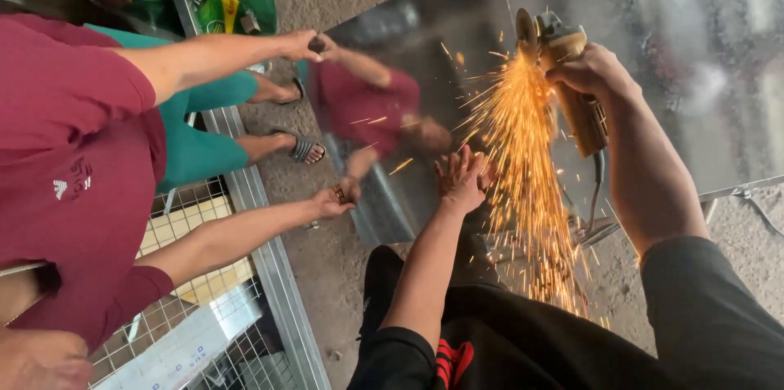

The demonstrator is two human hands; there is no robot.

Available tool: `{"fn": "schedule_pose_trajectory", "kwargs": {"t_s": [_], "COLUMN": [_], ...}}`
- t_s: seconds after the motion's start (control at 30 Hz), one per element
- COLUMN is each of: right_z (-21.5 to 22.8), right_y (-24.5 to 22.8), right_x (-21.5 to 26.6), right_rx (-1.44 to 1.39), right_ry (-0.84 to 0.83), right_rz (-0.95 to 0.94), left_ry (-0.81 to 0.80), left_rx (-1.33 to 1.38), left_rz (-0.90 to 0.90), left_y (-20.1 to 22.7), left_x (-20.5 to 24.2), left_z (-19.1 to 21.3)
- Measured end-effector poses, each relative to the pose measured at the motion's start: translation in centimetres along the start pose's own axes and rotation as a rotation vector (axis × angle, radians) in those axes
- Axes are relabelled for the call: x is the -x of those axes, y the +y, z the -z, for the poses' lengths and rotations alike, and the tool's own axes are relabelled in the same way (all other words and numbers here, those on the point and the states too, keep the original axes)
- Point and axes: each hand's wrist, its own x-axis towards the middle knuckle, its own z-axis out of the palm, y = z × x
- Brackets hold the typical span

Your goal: Using a handheld angle grinder to cut a large metal sheet into sections.

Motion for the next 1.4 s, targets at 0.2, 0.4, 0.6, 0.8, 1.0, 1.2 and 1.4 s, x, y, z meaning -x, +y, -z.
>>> {"fn": "schedule_pose_trajectory", "kwargs": {"t_s": [0.2, 0.4, 0.6, 0.8, 1.0, 1.2, 1.4], "right_z": [1.5, 2.5, 2.9, 3.1, 3.7, 4.3, 4.7], "right_y": [-2.2, -3.9, -5.4, -6.0, -7.4, -8.7, -9.7], "right_x": [0.3, 1.1, -0.3, -3.9, -4.6, -5.1, -5.7], "right_rx": [0.015, 0.018, 0.013, 0.039, 0.012, 0.041, 0.039], "right_ry": [0.024, 0.021, 0.026, 0.055, 0.054, 0.048, 0.082], "right_rz": [0.001, 0.016, 0.042, 0.025, 0.022, 0.046, 0.076], "left_ry": [0.014, 0.044, 0.068, 0.080, 0.003, -0.074, -0.022], "left_rx": [0.060, 0.080, 0.115, 0.154, 0.119, 0.089, 0.135], "left_rz": [-0.028, -0.043, -0.060, -0.053, -0.052, -0.060, -0.073], "left_y": [0.2, -0.6, -0.5, -0.4, -0.3, -0.2, -0.5], "left_x": [0.9, -0.6, -0.2, -0.3, -0.4, 0.1, -0.1], "left_z": [2.4, -1.1, -1.0, -1.2, -0.6, 1.0, 0.0]}}
